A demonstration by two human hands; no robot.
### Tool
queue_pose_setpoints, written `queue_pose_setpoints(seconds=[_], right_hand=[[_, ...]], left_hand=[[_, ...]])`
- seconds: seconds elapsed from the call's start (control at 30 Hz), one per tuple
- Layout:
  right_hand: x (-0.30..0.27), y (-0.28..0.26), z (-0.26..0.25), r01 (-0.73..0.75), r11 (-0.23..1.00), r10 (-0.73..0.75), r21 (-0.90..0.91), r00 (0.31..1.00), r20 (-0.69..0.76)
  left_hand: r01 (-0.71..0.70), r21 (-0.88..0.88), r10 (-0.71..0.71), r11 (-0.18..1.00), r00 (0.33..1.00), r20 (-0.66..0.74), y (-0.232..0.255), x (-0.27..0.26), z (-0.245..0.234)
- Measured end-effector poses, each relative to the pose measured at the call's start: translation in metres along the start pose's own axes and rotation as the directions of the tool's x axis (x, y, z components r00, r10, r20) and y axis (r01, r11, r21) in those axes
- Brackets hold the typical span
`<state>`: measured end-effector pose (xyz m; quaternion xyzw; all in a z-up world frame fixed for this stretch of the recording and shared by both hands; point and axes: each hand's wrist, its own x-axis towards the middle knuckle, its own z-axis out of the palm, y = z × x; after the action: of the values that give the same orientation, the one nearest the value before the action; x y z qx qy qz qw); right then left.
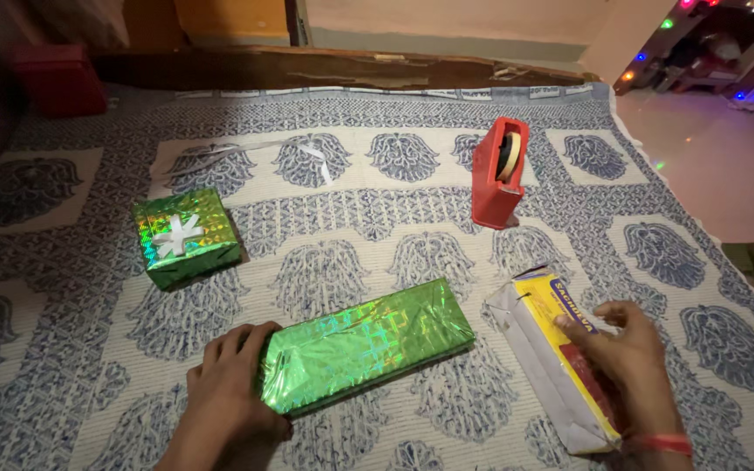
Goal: The person wraps a rectangular gift box with green foil paper on a patterned floor mat. They fold the paper edges, smooth the surface, and secure the folds with clear tape from a red dispenser. A previously wrapped green box with a white ribbon is visible nearby.
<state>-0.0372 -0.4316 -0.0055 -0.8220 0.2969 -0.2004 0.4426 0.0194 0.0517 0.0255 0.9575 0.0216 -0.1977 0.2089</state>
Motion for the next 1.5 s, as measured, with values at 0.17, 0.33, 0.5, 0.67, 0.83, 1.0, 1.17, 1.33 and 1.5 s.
queue_pose_setpoints(seconds=[0.17,0.33,0.5,0.67,0.83,1.0,1.17,1.33,1.5], right_hand=[[-0.020,-0.034,0.008,0.211,0.795,-0.390,-0.568,0.896,-0.214],[-0.037,-0.070,0.041,0.503,0.825,-0.549,-0.257,0.821,-0.157],[-0.062,-0.089,0.093,0.513,0.837,-0.486,-0.188,0.857,0.173],[-0.086,-0.085,0.125,0.450,0.893,-0.411,0.026,0.790,0.455],[-0.084,-0.077,0.130,0.209,0.974,-0.134,-0.090,0.847,0.515],[-0.088,-0.070,0.133,0.221,0.975,-0.172,0.027,0.671,0.721],[-0.093,-0.073,0.132,0.269,0.961,-0.225,0.062,0.632,0.742],[-0.097,-0.079,0.135,0.179,0.979,-0.189,0.095,0.636,0.748],[-0.106,-0.081,0.138,0.194,0.970,-0.235,0.143,0.624,0.745]], left_hand=[[-0.059,-0.026,0.058,0.998,0.997,-0.043,-0.002,-0.007,0.002],[-0.076,0.050,0.077,0.996,0.997,-0.010,-0.008,0.000,0.006],[-0.178,0.040,0.177,0.983,0.984,0.010,-0.002,0.006,0.014],[-0.265,0.130,0.276,0.955,0.958,-0.074,0.016,0.007,0.031],[-0.348,0.049,0.352,0.936,0.927,-0.130,0.018,0.004,0.030],[-0.680,-0.147,0.579,0.718,0.702,-0.415,0.038,-0.005,0.054],[-0.637,-0.196,0.538,0.745,0.749,-0.387,0.047,-0.009,0.071],[-0.622,-0.177,0.476,0.763,0.726,-0.496,0.051,-0.006,0.080],[-0.550,-0.258,0.396,0.794,0.791,-0.466,0.050,-0.003,0.080]])
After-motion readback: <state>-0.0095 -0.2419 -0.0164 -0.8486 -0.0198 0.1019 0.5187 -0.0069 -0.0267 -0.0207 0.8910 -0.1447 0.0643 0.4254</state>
